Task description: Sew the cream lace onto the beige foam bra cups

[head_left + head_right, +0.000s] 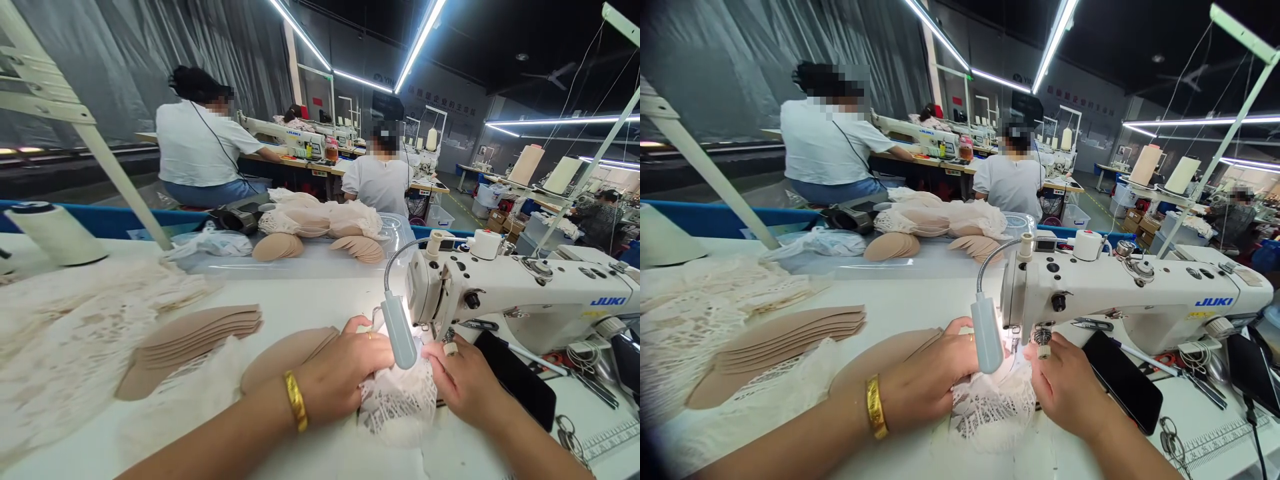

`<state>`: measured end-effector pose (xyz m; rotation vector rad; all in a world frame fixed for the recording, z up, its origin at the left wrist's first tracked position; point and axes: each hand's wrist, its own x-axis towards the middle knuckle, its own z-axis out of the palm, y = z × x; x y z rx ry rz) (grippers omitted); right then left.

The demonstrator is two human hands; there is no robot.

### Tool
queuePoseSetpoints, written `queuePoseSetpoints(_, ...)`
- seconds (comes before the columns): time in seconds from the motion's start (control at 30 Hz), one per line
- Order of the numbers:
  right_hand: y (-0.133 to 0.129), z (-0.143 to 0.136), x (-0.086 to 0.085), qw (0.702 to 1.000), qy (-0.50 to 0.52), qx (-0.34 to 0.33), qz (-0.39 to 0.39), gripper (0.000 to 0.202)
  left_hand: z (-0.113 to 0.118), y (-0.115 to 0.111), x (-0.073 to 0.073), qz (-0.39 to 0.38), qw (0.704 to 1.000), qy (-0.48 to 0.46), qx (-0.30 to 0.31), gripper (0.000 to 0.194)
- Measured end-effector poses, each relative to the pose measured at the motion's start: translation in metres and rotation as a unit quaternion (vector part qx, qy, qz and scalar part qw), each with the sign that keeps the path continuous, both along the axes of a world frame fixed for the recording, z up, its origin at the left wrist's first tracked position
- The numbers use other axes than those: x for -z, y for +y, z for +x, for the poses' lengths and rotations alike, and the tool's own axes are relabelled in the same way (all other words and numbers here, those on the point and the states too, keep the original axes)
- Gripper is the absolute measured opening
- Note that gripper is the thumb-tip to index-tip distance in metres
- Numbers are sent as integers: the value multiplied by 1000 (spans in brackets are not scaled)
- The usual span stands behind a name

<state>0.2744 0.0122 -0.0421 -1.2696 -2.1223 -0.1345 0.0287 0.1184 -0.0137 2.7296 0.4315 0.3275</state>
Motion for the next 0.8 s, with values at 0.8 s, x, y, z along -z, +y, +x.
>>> queuePoseSetpoints(0.8,-5,22,-28,985,-73,-17,-154,28,-15,-22,-4,-6,999,40,22,29)
